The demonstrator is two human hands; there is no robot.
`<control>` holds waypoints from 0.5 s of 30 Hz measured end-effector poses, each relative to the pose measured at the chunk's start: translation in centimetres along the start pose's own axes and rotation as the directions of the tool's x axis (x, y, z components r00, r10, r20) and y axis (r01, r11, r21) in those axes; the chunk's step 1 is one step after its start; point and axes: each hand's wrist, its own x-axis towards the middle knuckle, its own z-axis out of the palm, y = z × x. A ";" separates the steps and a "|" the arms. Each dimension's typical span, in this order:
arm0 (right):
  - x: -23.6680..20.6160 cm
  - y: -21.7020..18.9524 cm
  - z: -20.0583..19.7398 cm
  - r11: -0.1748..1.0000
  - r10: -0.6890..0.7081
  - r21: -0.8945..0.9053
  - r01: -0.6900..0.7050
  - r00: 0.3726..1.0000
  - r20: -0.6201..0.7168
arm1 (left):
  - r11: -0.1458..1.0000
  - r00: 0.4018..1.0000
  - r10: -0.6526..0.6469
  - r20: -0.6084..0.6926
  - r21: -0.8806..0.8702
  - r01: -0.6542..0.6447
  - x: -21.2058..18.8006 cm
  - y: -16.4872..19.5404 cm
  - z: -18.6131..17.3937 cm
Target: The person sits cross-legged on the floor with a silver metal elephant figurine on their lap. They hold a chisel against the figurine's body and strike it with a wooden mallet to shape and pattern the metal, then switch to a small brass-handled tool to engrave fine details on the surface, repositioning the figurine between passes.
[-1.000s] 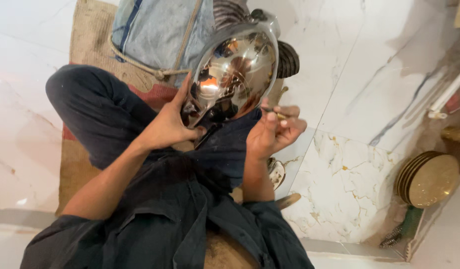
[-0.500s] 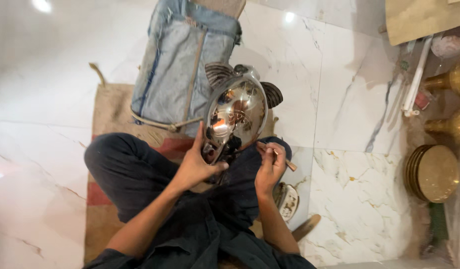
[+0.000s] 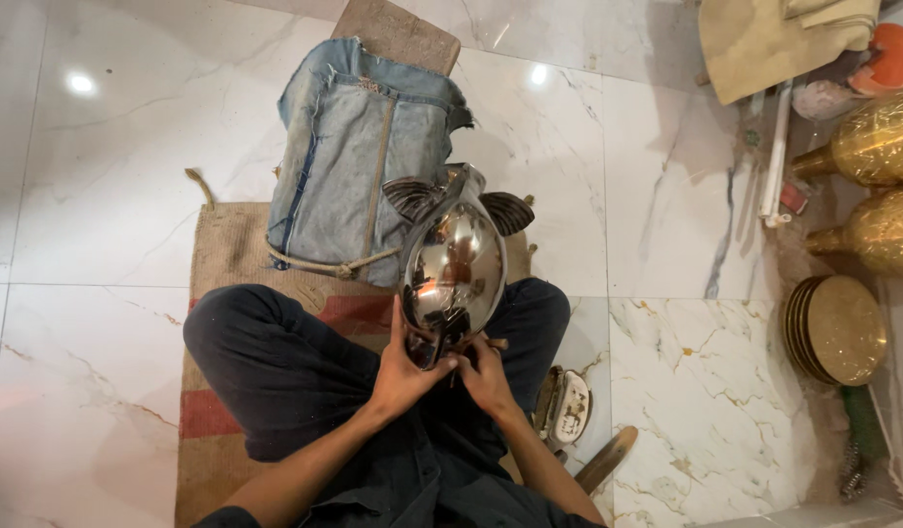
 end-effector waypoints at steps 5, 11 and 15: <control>-0.3 -1.0 1.5 0.991 -0.085 -0.105 0.080 0.995 -0.045 | 0.993 0.994 -0.093 0.058 0.078 0.089 -0.5 -1.9 -1.1; -0.5 -1.4 1.8 0.978 -0.086 -0.191 0.086 0.996 0.007 | 0.984 0.973 -0.117 0.201 0.157 0.086 -0.6 -2.8 -3.1; -1.0 -0.5 2.3 0.893 -0.152 -0.420 0.160 0.987 0.052 | 0.975 0.953 -0.146 0.267 0.201 0.093 -1.3 -3.3 -3.9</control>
